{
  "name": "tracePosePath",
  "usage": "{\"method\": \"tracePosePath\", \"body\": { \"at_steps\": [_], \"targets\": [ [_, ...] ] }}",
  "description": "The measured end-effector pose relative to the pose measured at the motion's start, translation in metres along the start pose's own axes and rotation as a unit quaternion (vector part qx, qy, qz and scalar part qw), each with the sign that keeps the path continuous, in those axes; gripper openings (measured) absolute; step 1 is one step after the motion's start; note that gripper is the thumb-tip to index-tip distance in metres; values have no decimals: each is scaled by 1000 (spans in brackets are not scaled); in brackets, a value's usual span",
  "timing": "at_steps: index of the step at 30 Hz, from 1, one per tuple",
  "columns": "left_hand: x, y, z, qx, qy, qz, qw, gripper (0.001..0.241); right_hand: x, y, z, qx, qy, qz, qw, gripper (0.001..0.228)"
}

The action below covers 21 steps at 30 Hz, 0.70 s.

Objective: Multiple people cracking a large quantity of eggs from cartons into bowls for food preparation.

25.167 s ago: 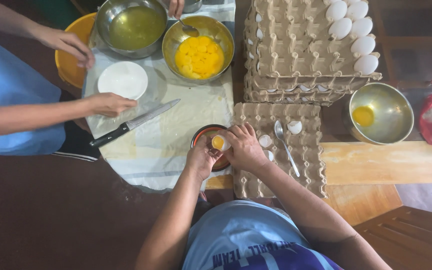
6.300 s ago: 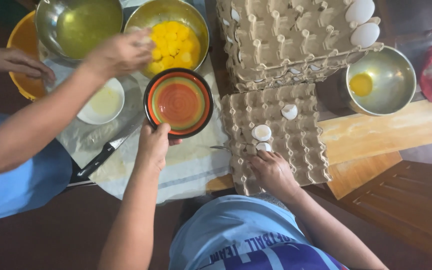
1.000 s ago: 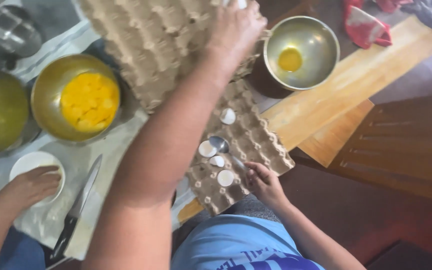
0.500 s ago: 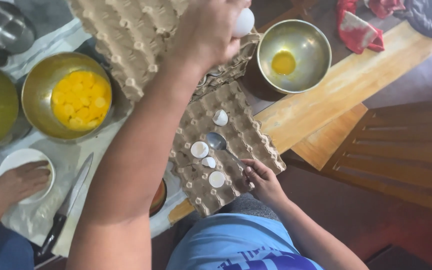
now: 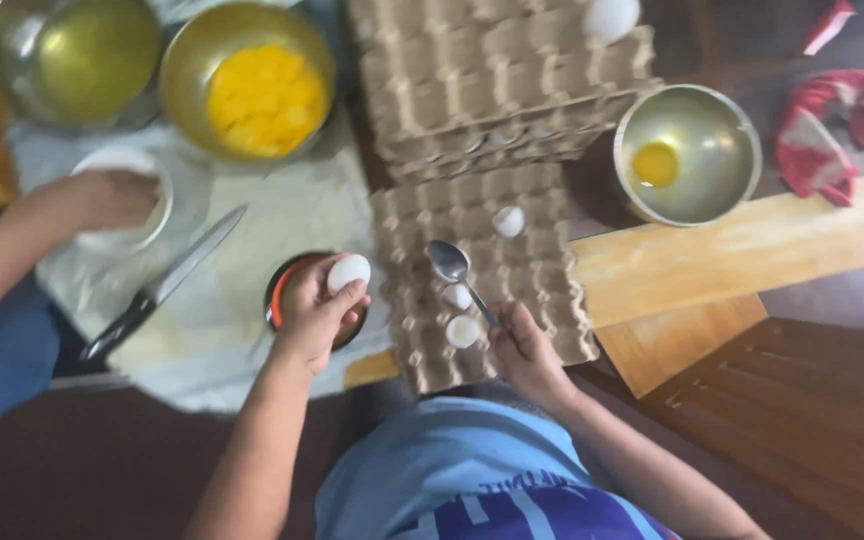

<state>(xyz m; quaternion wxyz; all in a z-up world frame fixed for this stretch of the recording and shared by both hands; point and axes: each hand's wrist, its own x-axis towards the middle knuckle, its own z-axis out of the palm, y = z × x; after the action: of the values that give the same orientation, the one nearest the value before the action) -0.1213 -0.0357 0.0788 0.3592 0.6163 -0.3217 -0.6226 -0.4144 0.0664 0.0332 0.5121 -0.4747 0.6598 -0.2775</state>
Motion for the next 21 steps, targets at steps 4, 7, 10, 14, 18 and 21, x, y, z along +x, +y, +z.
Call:
{"method": "tracePosePath", "body": {
  "at_steps": [4,7,10,14,18,21],
  "targets": [
    [-11,-45,-21,-32,57,-21,998,66,-8,-35,26,-56,18,-82,995,29],
    [-17,-59,-32,15,81,15,997,67,-9,-35,51,-72,31,-172,982,31],
    [-13,-67,-39,92,110,38,989,66,-10,-52,66,-144,45,-269,951,30],
    [-28,-58,-38,87,132,55,986,69,-19,-68,77,-172,62,-365,913,28],
    [-25,-56,-33,55,118,69,989,70,-14,-65,89,-191,75,-413,887,28],
    [-31,-47,-29,58,112,88,988,67,-35,-93,85,-187,131,-465,855,28]
  ]
}}
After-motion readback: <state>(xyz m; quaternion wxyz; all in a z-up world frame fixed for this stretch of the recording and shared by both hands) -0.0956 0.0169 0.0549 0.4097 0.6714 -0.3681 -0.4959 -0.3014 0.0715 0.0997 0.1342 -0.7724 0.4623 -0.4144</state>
